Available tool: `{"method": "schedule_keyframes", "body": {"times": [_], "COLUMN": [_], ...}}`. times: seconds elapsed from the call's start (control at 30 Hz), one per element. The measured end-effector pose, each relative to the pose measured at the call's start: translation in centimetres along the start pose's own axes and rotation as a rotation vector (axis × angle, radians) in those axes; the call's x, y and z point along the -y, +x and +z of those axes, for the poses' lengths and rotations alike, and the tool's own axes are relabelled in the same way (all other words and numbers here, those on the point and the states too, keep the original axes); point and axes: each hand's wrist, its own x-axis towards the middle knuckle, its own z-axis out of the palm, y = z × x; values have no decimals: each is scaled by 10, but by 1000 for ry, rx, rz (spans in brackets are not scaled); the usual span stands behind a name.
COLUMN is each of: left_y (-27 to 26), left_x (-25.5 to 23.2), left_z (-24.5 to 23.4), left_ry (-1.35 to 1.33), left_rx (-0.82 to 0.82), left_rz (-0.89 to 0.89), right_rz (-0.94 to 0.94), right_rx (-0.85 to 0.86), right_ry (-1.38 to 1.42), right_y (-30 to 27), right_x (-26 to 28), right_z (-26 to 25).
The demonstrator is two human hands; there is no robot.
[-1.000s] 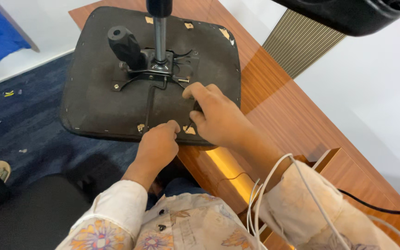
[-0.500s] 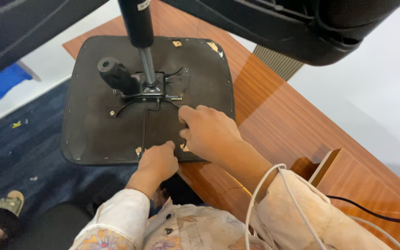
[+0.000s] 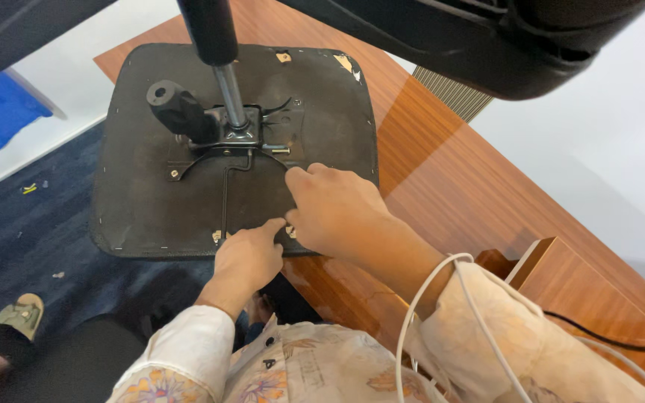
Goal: The person uses a screwdriver to tighten screws on the underside of an overturned chair seat, securing the metal mounting bracket to the seat base. The chair remains upside down on a wooden table throughout the clip.
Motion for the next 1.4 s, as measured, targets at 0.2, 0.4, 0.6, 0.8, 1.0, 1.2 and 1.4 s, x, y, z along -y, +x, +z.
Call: {"method": "schedule_keyframes", "body": {"times": [0.2, 0.4, 0.6, 0.8, 1.0, 1.2, 1.4], "left_y": [-9, -11, -24, -30, -29, -32, -30], "left_x": [11, 27, 41, 40, 40, 41, 47], "left_z": [13, 32, 41, 39, 39, 43, 47], "left_ry": [-199, -241, -227, -221, -220, -155, -204], "left_rx": [-248, -479, -504, -505, -515, -527, -517], "left_rz": [154, 361, 470, 460, 455, 365, 362], "right_rz": [194, -144, 176, -195, -8, 254, -245], "right_rx": [66, -189, -218, -397, -349, -245, -381], "right_ry": [96, 197, 154, 257, 146, 191, 278], "right_y": [1, -9, -12, -28, -22, -4, -22], "right_x": [9, -17, -26, -38, -24, -17, -26], "right_z": [1, 16, 42, 46, 46, 37, 43]}}
